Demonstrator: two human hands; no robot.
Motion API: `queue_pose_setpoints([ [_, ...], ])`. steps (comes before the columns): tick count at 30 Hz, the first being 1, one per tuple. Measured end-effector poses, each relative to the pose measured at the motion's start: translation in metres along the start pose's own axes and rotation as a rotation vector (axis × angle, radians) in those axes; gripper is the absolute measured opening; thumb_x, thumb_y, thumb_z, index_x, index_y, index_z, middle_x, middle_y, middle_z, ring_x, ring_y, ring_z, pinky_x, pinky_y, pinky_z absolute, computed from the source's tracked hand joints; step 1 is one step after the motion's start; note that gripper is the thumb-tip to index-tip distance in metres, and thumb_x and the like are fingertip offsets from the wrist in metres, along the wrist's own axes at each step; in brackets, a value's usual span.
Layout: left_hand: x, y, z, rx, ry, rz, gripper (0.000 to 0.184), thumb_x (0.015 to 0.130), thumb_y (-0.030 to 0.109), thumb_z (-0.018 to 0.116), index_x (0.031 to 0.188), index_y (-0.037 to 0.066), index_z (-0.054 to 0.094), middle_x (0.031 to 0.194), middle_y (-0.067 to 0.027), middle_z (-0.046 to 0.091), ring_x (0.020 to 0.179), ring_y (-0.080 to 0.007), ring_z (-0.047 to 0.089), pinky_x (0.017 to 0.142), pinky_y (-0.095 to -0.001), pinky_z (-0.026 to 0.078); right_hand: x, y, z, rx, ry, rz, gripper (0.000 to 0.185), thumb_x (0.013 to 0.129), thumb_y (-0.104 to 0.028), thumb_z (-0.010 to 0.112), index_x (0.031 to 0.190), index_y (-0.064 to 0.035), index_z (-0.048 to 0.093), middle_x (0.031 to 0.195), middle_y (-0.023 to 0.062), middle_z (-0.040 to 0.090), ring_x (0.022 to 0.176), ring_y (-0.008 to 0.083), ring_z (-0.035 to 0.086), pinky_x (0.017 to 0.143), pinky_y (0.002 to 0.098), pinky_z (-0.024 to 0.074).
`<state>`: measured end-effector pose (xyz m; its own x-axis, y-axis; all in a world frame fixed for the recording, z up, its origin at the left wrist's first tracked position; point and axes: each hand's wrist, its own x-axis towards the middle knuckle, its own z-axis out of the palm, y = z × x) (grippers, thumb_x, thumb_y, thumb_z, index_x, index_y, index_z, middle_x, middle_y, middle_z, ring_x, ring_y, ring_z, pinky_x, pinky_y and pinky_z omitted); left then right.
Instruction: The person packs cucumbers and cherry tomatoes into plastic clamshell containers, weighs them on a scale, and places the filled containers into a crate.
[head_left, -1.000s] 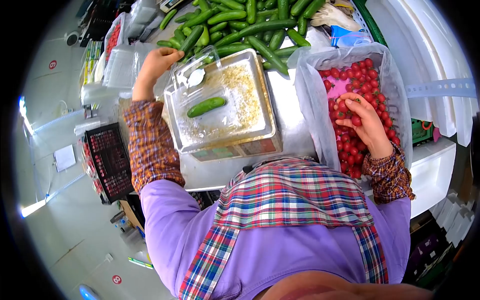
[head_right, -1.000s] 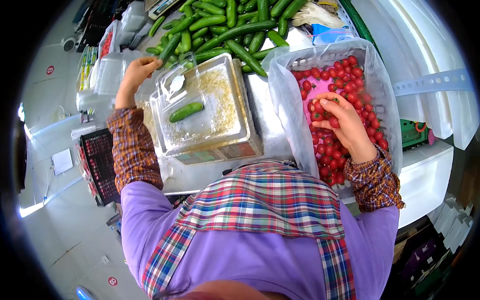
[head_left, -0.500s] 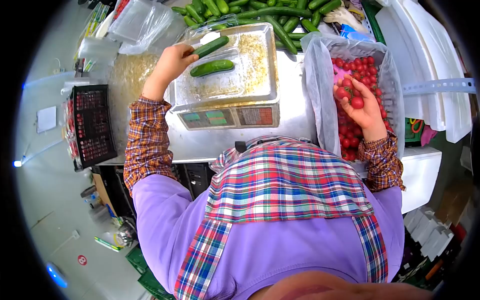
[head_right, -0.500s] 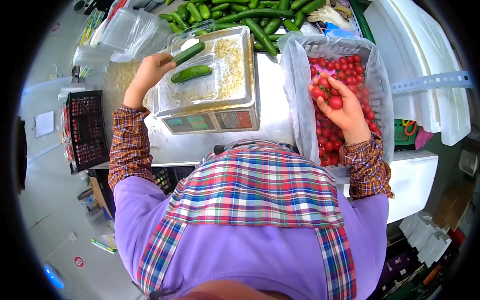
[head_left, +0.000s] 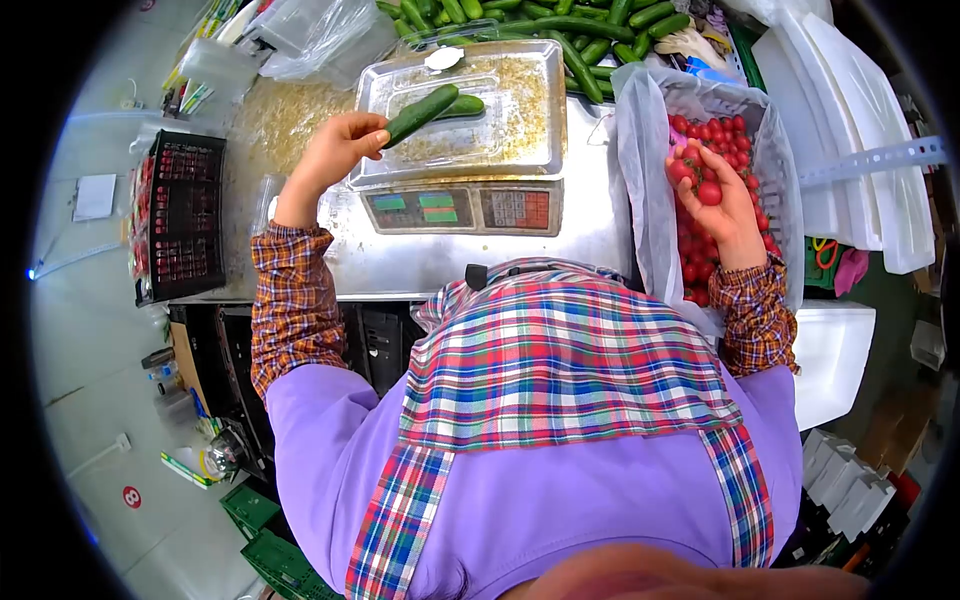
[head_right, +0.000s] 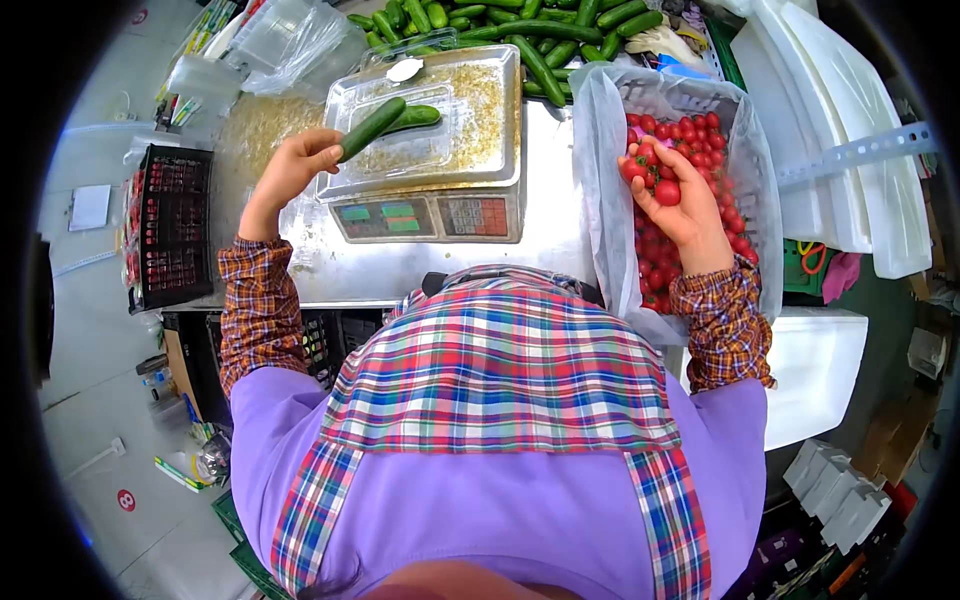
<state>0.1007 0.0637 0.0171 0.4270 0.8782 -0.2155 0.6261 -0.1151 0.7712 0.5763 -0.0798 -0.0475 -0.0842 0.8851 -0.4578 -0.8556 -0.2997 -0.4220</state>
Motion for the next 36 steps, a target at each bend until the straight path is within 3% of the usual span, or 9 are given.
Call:
queue_pose_setpoints([
  [10,-0.008,-0.031,0.027,-0.544,-0.15,0.011,0.039,0.09,0.018,0.059,0.121,-0.004,0.052,0.105,-0.0068,0.06,0.089,-0.0156,0.059,0.083,-0.0311,0.051,-0.006,-0.005,0.001,-0.04,-0.035,-0.065,0.024,0.088,-0.015,0.058,0.11,-0.0035,0.056,0.106,0.0111,0.061,0.103,0.028,0.059,0.067,0.0293,0.0548],
  [14,-0.011,-0.031,0.029,-0.568,-0.154,0.032,0.038,0.09,0.019,0.059,0.121,-0.003,0.052,0.108,-0.0081,0.06,0.092,-0.0177,0.06,0.085,-0.0327,0.05,-0.01,-0.006,0.003,-0.066,-0.008,-0.09,0.025,0.088,-0.016,0.059,0.11,-0.0049,0.056,0.104,0.0096,0.062,0.101,0.0257,0.06,0.066,0.0283,0.054],
  [17,-0.015,-0.015,0.038,-0.773,-0.183,0.063,0.034,0.09,0.017,0.057,0.116,-0.004,0.051,0.107,-0.0106,0.059,0.098,-0.0234,0.06,0.09,-0.0386,0.05,-0.01,-0.007,0.002,-0.076,-0.017,-0.076,0.026,0.088,-0.018,0.059,0.111,-0.0056,0.056,0.104,0.0088,0.062,0.1,0.0249,0.06,0.067,0.0285,0.0537],
  [20,-0.022,-0.008,0.047,-0.912,-0.088,0.071,0.032,0.089,0.013,0.057,0.116,-0.003,0.05,0.107,-0.0128,0.058,0.098,-0.0251,0.06,0.09,-0.0388,0.05,-0.011,-0.007,0.002,-0.112,-0.021,-0.09,0.027,0.088,-0.018,0.059,0.112,-0.0061,0.056,0.104,0.0088,0.062,0.1,0.0242,0.061,0.067,0.0282,0.0536],
  [23,-0.024,-0.016,0.051,-0.957,0.013,0.071,0.03,0.087,0.005,0.058,0.114,-0.002,0.05,0.105,-0.0115,0.058,0.096,-0.0215,0.06,0.089,-0.0343,0.05,-0.016,-0.005,0.007,-0.134,0.002,-0.103,0.028,0.089,-0.018,0.058,0.113,-0.006,0.055,0.105,0.0087,0.062,0.099,0.0232,0.061,0.066,0.0275,0.0535],
  [27,-0.029,0.001,0.061,-0.605,0.343,0.243,0.032,0.082,-0.007,0.06,0.111,-0.001,0.051,0.103,-0.0066,0.057,0.092,-0.0124,0.057,0.081,-0.0237,0.046,-0.018,-0.003,0.011,-0.146,0.004,-0.084,0.028,0.089,-0.018,0.058,0.114,-0.0062,0.055,0.107,0.0082,0.062,0.098,0.0229,0.061,0.067,0.0278,0.0533],
  [30,-0.034,0.023,0.06,-0.558,0.423,0.349,0.032,0.081,-0.009,0.06,0.111,-0.001,0.051,0.103,-0.0063,0.056,0.092,-0.0107,0.055,0.079,-0.0223,0.045,-0.02,-0.001,0.016,-0.164,0.029,-0.077,0.028,0.089,-0.018,0.058,0.114,-0.0065,0.055,0.107,0.0081,0.062,0.098,0.0226,0.061,0.066,0.0274,0.0529],
  [34,-0.027,0.035,0.058,-0.241,0.531,0.464,0.039,0.079,-0.01,0.06,0.116,0.0,0.051,0.105,-0.0059,0.055,0.093,-0.0115,0.055,0.081,-0.0236,0.046,-0.016,0.0,0.012,-0.191,0.037,-0.088,0.028,0.089,-0.019,0.058,0.114,-0.0068,0.055,0.106,0.0078,0.062,0.098,0.0223,0.061,0.066,0.0266,0.0523],
  [36,-0.02,0.044,0.054,0.052,0.548,0.5,0.046,0.075,-0.009,0.06,0.118,0.004,0.052,0.104,-0.0083,0.057,0.092,-0.0173,0.057,0.082,-0.0272,0.046,-0.015,0.0,0.01,-0.177,0.015,-0.086,0.028,0.089,-0.018,0.058,0.114,-0.0065,0.055,0.107,0.0083,0.062,0.098,0.0227,0.061,0.066,0.027,0.0525],
])
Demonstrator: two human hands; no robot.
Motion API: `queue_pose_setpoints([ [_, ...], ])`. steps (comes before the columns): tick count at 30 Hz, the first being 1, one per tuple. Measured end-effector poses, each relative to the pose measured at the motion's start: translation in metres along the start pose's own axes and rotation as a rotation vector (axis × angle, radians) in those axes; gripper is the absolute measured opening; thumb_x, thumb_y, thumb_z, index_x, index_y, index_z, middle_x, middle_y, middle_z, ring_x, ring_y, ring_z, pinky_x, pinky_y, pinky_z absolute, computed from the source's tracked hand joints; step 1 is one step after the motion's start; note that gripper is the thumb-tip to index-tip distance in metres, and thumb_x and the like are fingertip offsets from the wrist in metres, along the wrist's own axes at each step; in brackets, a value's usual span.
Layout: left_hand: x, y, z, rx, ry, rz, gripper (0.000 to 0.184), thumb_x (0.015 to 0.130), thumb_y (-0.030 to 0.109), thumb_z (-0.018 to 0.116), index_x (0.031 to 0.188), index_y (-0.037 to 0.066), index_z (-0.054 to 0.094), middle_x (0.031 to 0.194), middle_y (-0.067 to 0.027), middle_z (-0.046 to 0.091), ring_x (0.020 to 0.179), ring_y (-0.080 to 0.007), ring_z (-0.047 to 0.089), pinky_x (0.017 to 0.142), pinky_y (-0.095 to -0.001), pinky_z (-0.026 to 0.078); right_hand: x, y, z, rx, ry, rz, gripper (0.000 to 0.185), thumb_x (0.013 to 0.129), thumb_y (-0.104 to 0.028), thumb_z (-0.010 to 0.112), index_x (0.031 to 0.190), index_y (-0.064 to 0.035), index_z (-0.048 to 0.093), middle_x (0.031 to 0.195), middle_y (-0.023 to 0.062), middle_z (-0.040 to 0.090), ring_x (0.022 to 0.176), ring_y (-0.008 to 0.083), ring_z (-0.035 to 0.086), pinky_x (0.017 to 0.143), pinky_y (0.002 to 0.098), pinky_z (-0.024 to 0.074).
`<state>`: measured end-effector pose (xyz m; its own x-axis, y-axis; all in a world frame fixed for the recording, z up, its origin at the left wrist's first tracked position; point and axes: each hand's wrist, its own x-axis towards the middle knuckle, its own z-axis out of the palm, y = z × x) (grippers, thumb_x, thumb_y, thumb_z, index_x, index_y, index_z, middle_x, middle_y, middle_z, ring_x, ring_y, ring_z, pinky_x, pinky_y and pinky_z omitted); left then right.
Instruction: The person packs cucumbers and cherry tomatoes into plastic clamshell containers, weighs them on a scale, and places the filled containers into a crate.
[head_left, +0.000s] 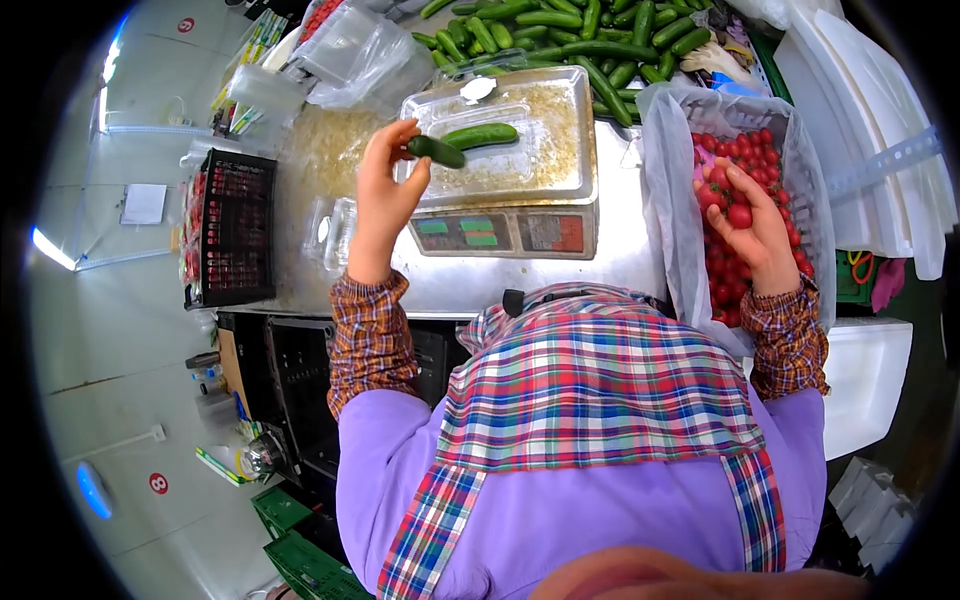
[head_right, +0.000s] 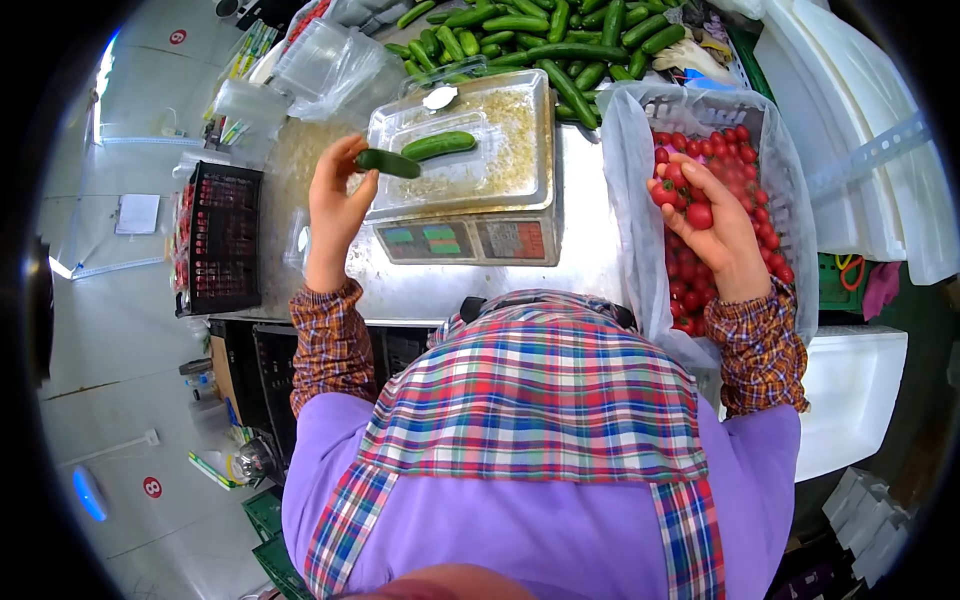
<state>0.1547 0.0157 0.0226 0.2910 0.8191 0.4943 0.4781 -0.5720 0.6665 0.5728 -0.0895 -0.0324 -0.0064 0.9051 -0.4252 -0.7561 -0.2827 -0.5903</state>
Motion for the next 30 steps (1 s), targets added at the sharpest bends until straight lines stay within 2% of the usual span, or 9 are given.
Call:
queue_pose_setpoints([
  [3,0.018,0.008,0.007,0.355,-0.177,0.185,0.055,0.071,-0.007,0.06,0.123,0.008,0.05,0.102,-0.0119,0.06,0.098,-0.0292,0.055,0.085,-0.036,0.045,0.0,0.001,-0.001,-0.004,-0.006,-0.007,0.027,0.089,-0.017,0.057,0.114,-0.0063,0.055,0.107,0.009,0.061,0.098,0.0233,0.061,0.067,0.0272,0.0527],
  [7,0.019,-0.021,0.04,0.327,-0.429,0.126,0.06,0.072,-0.004,0.061,0.129,0.01,0.046,0.106,-0.0117,0.061,0.1,-0.0308,0.055,0.088,-0.0373,0.044,0.0,0.0,0.001,-0.013,0.005,-0.008,0.027,0.09,-0.017,0.057,0.114,-0.0063,0.055,0.107,0.0093,0.061,0.099,0.0239,0.061,0.067,0.0274,0.053],
  [10,0.012,-0.043,0.051,0.384,-0.407,0.136,0.059,0.072,-0.002,0.063,0.128,0.01,0.047,0.107,-0.0119,0.06,0.099,-0.0304,0.055,0.088,-0.0369,0.044,0.003,0.002,-0.002,-0.025,0.002,-0.002,0.026,0.09,-0.018,0.057,0.114,-0.0071,0.055,0.108,0.0084,0.06,0.099,0.0237,0.06,0.067,0.0276,0.0531],
  [14,-0.007,-0.059,0.034,0.297,-0.133,0.039,0.045,0.077,0.008,0.067,0.121,0.01,0.055,0.107,-0.0087,0.064,0.096,-0.0233,0.06,0.082,-0.0344,0.048,0.002,0.001,0.009,-0.068,-0.028,0.019,0.027,0.089,-0.018,0.058,0.114,-0.0076,0.054,0.107,0.0072,0.061,0.099,0.0233,0.06,0.068,0.0279,0.0525],
  [18,-0.035,-0.092,0.002,0.127,0.161,-0.352,0.038,0.08,0.017,0.067,0.114,0.003,0.058,0.099,-0.0113,0.065,0.091,-0.0205,0.062,0.075,-0.0315,0.049,0.013,-0.001,0.041,-0.187,-0.117,0.07,0.026,0.089,-0.018,0.059,0.113,-0.0077,0.056,0.106,0.0075,0.061,0.099,0.0229,0.061,0.071,0.0287,0.0518],
  [21,-0.05,-0.119,-0.003,0.2,0.113,-0.563,0.044,0.081,0.026,0.068,0.114,-0.001,0.057,0.097,-0.0121,0.065,0.085,-0.018,0.062,0.07,-0.0293,0.049,0.027,0.011,0.088,-0.331,-0.244,0.097,0.026,0.088,-0.017,0.06,0.111,-0.007,0.057,0.107,0.0083,0.06,0.098,0.0225,0.061,0.073,0.0305,0.0528],
  [24,-0.042,-0.095,0.007,-0.067,0.078,-0.77,0.051,0.079,0.032,0.069,0.114,-0.003,0.055,0.095,-0.0122,0.065,0.077,-0.0164,0.062,0.064,-0.0278,0.049,0.054,0.031,0.13,-0.455,-0.399,0.15,0.026,0.087,-0.015,0.061,0.11,-0.0049,0.056,0.104,0.0078,0.059,0.092,0.0199,0.061,0.078,0.0328,0.0549],
  [25,-0.039,-0.096,0.011,-0.098,0.1,-0.768,0.051,0.08,0.031,0.069,0.115,-0.003,0.055,0.092,-0.0107,0.064,0.07,-0.0154,0.061,0.059,-0.0267,0.047,0.062,0.038,0.144,-0.49,-0.447,0.158,0.027,0.087,-0.015,0.062,0.11,-0.0046,0.056,0.103,0.008,0.059,0.091,0.0191,0.061,0.076,0.0324,0.0556],
  [30,-0.045,-0.088,0.015,-0.129,0.105,-0.787,0.05,0.085,0.033,0.062,0.119,-0.002,0.052,0.102,-0.0109,0.062,0.081,-0.0168,0.058,0.061,-0.0267,0.046,0.107,0.08,0.198,-0.966,-0.703,0.021,0.038,0.084,-0.025,0.065,0.114,-0.0032,0.055,0.1,0.009,0.059,0.089,0.0177,0.061,0.077,0.0314,0.0559],
])
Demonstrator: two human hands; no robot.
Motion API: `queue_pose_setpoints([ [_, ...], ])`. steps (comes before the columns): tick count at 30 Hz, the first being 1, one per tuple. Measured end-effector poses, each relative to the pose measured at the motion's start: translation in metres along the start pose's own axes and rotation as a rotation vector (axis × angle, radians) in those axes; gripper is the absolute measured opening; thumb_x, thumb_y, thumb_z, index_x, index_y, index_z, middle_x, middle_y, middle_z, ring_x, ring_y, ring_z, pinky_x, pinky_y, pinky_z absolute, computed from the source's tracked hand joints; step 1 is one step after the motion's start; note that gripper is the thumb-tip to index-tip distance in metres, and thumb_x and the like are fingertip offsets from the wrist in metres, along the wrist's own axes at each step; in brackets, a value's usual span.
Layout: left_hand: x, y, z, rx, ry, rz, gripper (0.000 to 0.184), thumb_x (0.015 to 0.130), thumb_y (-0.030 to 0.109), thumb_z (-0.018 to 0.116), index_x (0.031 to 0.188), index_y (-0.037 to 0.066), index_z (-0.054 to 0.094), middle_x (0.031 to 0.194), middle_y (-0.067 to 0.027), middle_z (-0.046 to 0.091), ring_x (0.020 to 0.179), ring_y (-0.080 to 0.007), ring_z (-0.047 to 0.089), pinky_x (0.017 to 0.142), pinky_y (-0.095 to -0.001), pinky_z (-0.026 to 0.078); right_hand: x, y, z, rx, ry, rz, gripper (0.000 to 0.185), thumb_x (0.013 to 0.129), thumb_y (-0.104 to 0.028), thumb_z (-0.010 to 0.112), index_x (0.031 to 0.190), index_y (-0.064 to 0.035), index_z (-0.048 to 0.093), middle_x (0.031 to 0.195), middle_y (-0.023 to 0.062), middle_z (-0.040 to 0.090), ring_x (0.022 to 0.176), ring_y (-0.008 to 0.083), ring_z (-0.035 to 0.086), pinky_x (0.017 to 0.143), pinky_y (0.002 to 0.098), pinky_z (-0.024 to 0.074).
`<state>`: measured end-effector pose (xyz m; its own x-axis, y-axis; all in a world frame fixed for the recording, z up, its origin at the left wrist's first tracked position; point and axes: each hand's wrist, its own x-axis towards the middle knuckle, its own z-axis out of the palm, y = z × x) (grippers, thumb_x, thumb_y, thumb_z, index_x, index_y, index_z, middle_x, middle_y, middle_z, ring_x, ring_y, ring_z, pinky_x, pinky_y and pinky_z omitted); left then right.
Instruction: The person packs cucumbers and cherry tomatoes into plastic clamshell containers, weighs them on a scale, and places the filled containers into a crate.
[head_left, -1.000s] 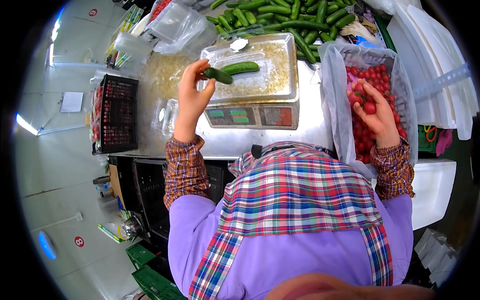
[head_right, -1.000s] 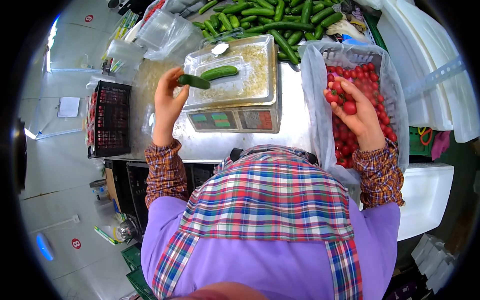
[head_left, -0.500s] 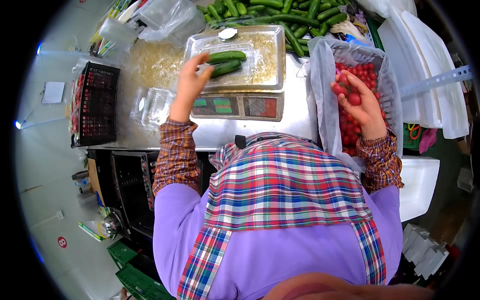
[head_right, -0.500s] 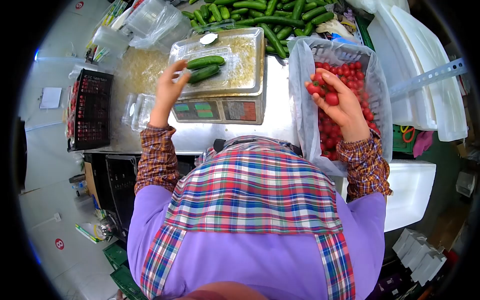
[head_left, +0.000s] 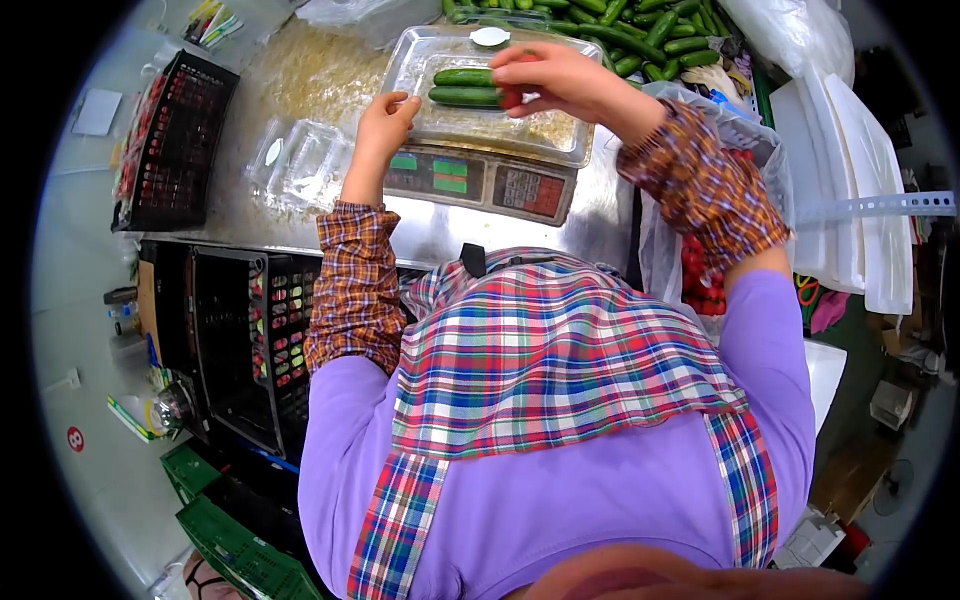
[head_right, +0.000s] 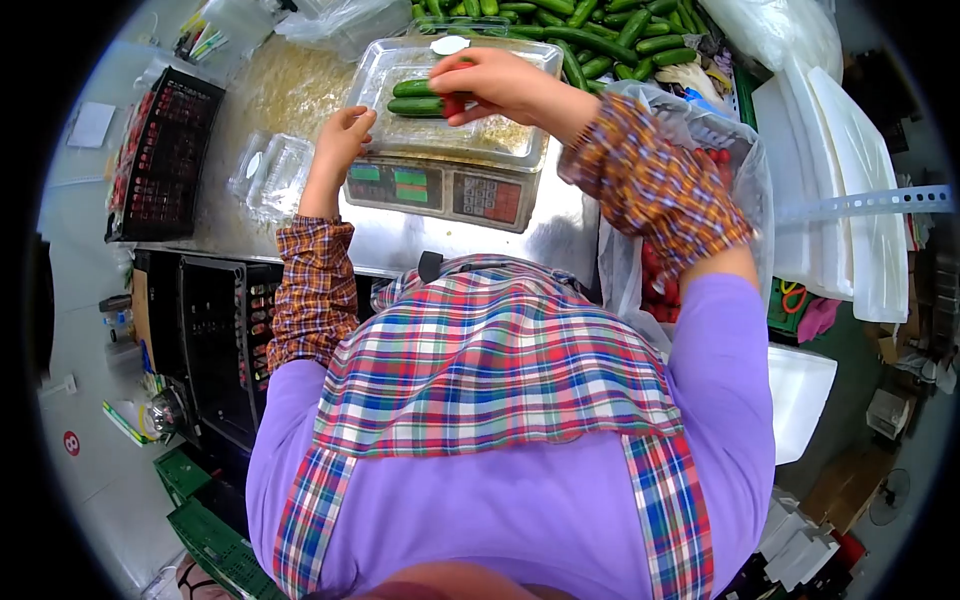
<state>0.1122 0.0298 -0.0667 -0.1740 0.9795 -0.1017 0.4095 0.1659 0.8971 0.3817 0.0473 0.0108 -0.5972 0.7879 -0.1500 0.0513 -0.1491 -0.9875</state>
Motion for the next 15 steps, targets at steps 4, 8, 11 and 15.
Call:
queue_pose_setpoints([
  [4,-0.011,-0.003,-0.001,-0.094,0.052,-0.015,0.049,0.086,0.031,0.06,0.122,-0.001,0.05,0.109,-0.0108,0.059,0.088,-0.0177,0.058,0.066,-0.0271,0.047,0.054,0.003,0.016,-0.555,-0.068,-0.055,0.057,0.079,-0.039,0.069,0.12,-0.0034,0.052,0.109,0.0158,0.056,0.096,0.0252,0.059,0.079,0.0345,0.055],
  [8,-0.026,-0.005,-0.007,-0.204,0.099,-0.044,0.047,0.088,0.029,0.059,0.124,0.0,0.049,0.116,-0.0112,0.056,0.093,-0.0188,0.058,0.071,-0.029,0.048,0.09,0.014,0.013,-0.695,-0.133,-0.121,0.066,0.081,-0.049,0.064,0.127,-0.0041,0.049,0.127,0.0222,0.048,0.111,0.0313,0.053,0.082,0.0404,0.0518],
  [11,-0.04,-0.005,-0.015,-0.203,0.129,-0.026,0.045,0.088,0.027,0.059,0.123,0.0,0.049,0.116,-0.0107,0.055,0.094,-0.0185,0.058,0.072,-0.0293,0.048,0.081,0.003,0.004,-0.864,-0.062,-0.239,0.063,0.081,-0.048,0.063,0.124,-0.0035,0.052,0.12,0.0205,0.055,0.105,0.0306,0.058,0.084,0.0371,0.0504],
  [15,-0.048,-0.015,-0.028,-0.207,0.164,0.013,0.043,0.087,0.023,0.06,0.122,0.001,0.05,0.11,-0.0081,0.056,0.092,-0.0166,0.058,0.07,-0.0269,0.048,0.034,-0.001,-0.048,-1.075,0.076,-0.396,0.044,0.08,-0.033,0.065,0.115,-0.0065,0.059,0.103,0.015,0.064,0.093,0.0253,0.063,0.079,0.0339,0.0506],
])
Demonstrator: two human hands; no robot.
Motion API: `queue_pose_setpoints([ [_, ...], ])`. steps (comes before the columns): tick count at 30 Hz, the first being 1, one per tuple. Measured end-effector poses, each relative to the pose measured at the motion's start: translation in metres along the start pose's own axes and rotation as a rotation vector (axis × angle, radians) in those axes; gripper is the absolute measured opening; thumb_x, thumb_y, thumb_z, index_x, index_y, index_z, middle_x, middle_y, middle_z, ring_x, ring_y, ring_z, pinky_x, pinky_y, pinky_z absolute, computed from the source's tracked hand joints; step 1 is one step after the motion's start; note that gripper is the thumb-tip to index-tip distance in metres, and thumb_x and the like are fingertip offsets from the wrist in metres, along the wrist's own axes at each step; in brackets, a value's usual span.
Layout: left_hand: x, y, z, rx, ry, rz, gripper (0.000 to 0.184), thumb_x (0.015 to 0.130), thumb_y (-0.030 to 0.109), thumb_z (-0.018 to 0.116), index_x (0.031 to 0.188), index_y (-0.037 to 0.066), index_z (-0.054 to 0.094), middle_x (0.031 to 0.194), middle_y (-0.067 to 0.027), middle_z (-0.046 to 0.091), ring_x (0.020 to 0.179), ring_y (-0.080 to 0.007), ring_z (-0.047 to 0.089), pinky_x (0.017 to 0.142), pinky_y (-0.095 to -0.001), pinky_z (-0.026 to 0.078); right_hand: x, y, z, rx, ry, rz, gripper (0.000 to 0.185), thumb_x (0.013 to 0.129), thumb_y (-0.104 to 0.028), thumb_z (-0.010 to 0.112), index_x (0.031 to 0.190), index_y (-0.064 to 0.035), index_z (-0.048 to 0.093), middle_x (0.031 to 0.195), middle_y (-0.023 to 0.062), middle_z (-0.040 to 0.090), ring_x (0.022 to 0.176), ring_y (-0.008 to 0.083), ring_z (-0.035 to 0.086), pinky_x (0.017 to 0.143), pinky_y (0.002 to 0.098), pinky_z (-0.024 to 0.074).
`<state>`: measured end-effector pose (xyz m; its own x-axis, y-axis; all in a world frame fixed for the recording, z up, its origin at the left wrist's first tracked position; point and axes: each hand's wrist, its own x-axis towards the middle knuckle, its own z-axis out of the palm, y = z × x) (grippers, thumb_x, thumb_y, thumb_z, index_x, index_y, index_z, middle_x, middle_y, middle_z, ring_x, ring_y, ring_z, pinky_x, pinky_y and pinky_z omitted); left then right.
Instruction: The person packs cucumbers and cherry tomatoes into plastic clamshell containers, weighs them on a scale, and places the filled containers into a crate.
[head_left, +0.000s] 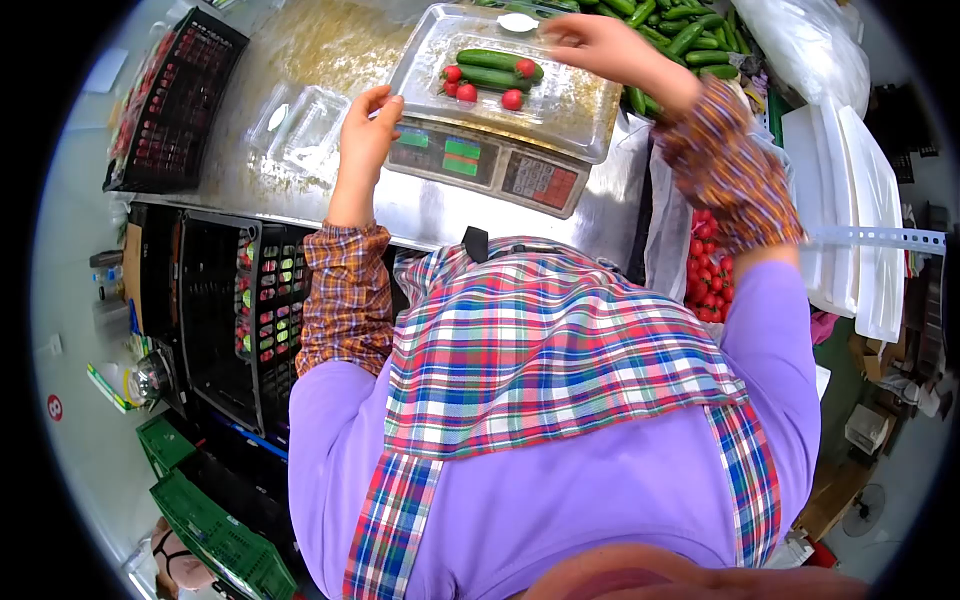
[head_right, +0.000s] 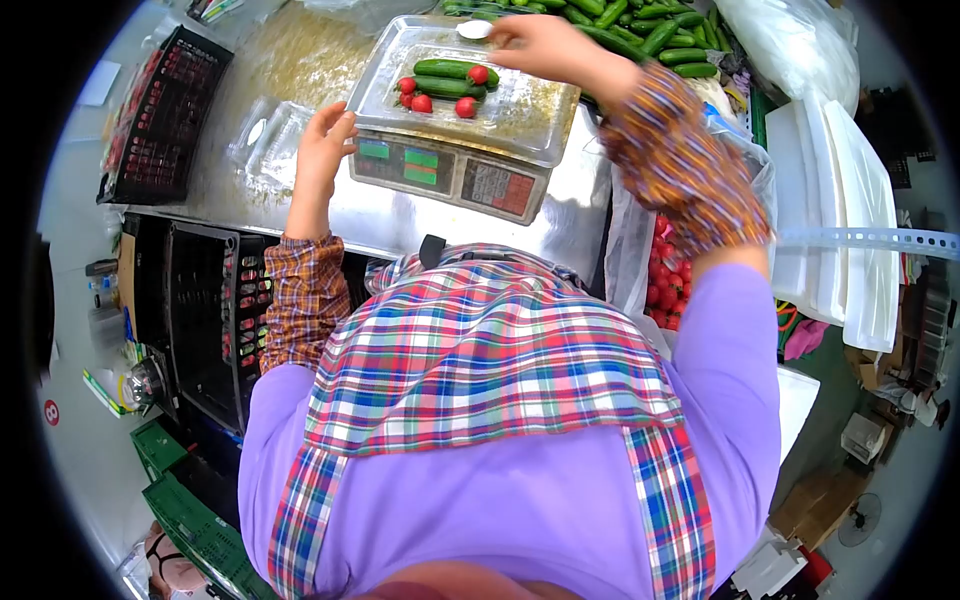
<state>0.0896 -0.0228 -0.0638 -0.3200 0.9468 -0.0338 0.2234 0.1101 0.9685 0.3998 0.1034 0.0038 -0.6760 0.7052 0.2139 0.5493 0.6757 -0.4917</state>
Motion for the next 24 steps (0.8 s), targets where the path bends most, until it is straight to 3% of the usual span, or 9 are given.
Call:
queue_pose_setpoints([
  [2,-0.011,-0.001,-0.009,-0.056,0.008,0.014,0.041,0.087,0.022,0.06,0.121,0.002,0.051,0.108,-0.0069,0.057,0.089,-0.015,0.058,0.068,-0.0259,0.047,-0.053,0.01,-0.034,-0.209,0.012,0.109,0.026,0.083,-0.026,0.064,0.085,-0.0011,0.057,0.067,0.0078,0.055,0.061,0.016,0.052,0.055,0.0308,0.0427],
  [4,-0.017,-0.01,-0.017,-0.117,0.02,0.01,0.037,0.086,0.021,0.061,0.117,0.003,0.054,0.103,-0.0049,0.058,0.083,-0.0121,0.058,0.066,-0.0235,0.046,-0.112,0.028,-0.055,-0.145,-0.01,0.38,0.031,0.081,-0.03,0.064,0.076,-0.0007,0.057,0.062,0.0127,0.055,0.056,0.0243,0.052,0.054,0.0361,0.0427],
  [6,-0.026,-0.014,-0.02,-0.129,0.025,-0.016,0.034,0.086,0.02,0.061,0.115,0.003,0.055,0.1,-0.0046,0.059,0.081,-0.0118,0.058,0.065,-0.0231,0.046,-0.173,0.055,-0.062,-0.304,-0.071,0.475,0.029,0.079,-0.027,0.064,0.08,0.0006,0.059,0.067,0.0133,0.059,0.061,0.0265,0.057,0.058,0.0366,0.0454],
  [8,-0.033,-0.018,-0.019,-0.166,0.029,-0.029,0.03,0.086,0.016,0.06,0.112,0.002,0.057,0.096,-0.0044,0.061,0.079,-0.0105,0.057,0.064,-0.0222,0.046,-0.231,0.078,-0.048,-0.29,-0.262,0.663,0.04,0.075,-0.03,0.068,0.103,-0.0023,0.06,0.088,0.017,0.063,0.084,0.0294,0.062,0.075,0.0367,0.0479],
  [10,-0.037,-0.02,-0.015,-0.216,0.018,-0.034,0.029,0.087,0.015,0.059,0.112,0.002,0.057,0.096,-0.0048,0.061,0.079,-0.01,0.057,0.063,-0.0216,0.045,-0.302,0.121,-0.004,-0.408,-0.28,0.496,0.066,0.072,-0.034,0.071,0.127,-0.0083,0.047,0.119,0.0191,0.053,0.11,0.0373,0.049,0.094,0.0437,0.0399],
  [11,-0.039,-0.021,-0.014,-0.24,0.008,-0.036,0.028,0.087,0.014,0.059,0.112,0.002,0.057,0.096,-0.0049,0.061,0.079,-0.0098,0.057,0.063,-0.0213,0.045,-0.288,0.061,0.005,-0.58,-0.347,0.65,0.069,0.071,-0.034,0.071,0.13,-0.0107,0.044,0.125,0.0176,0.049,0.114,0.0369,0.045,0.093,0.0458,0.0401],
  [13,-0.042,-0.02,-0.014,-0.254,0.013,-0.034,0.028,0.087,0.013,0.058,0.112,0.001,0.057,0.096,-0.0052,0.061,0.079,-0.0095,0.057,0.063,-0.0207,0.045,-0.298,0.049,0.028,-0.684,-0.157,0.611,0.068,0.071,-0.032,0.071,0.13,-0.0121,0.044,0.122,0.0165,0.051,0.113,0.0364,0.045,0.091,0.0461,0.0415],
  [23,-0.05,-0.034,-0.022,-0.245,0.053,-0.138,0.026,0.087,0.013,0.058,0.11,0.002,0.058,0.092,-0.0041,0.063,0.075,-0.0095,0.058,0.061,-0.0212,0.045,-0.279,0.074,0.032,-0.372,0.044,0.354,0.065,0.07,-0.023,0.07,0.127,-0.0098,0.044,0.119,0.0179,0.049,0.108,0.0382,0.047,0.092,0.0433,0.0412],
  [24,-0.052,-0.035,-0.02,-0.237,0.032,-0.153,0.025,0.087,0.014,0.057,0.11,0.003,0.058,0.093,-0.0039,0.062,0.076,-0.0092,0.057,0.062,-0.0211,0.045,-0.268,0.063,0.027,-0.204,-0.008,0.508,0.062,0.07,-0.021,0.07,0.126,-0.0089,0.046,0.122,0.0206,0.047,0.114,0.0385,0.044,0.095,0.0428,0.0395],
])
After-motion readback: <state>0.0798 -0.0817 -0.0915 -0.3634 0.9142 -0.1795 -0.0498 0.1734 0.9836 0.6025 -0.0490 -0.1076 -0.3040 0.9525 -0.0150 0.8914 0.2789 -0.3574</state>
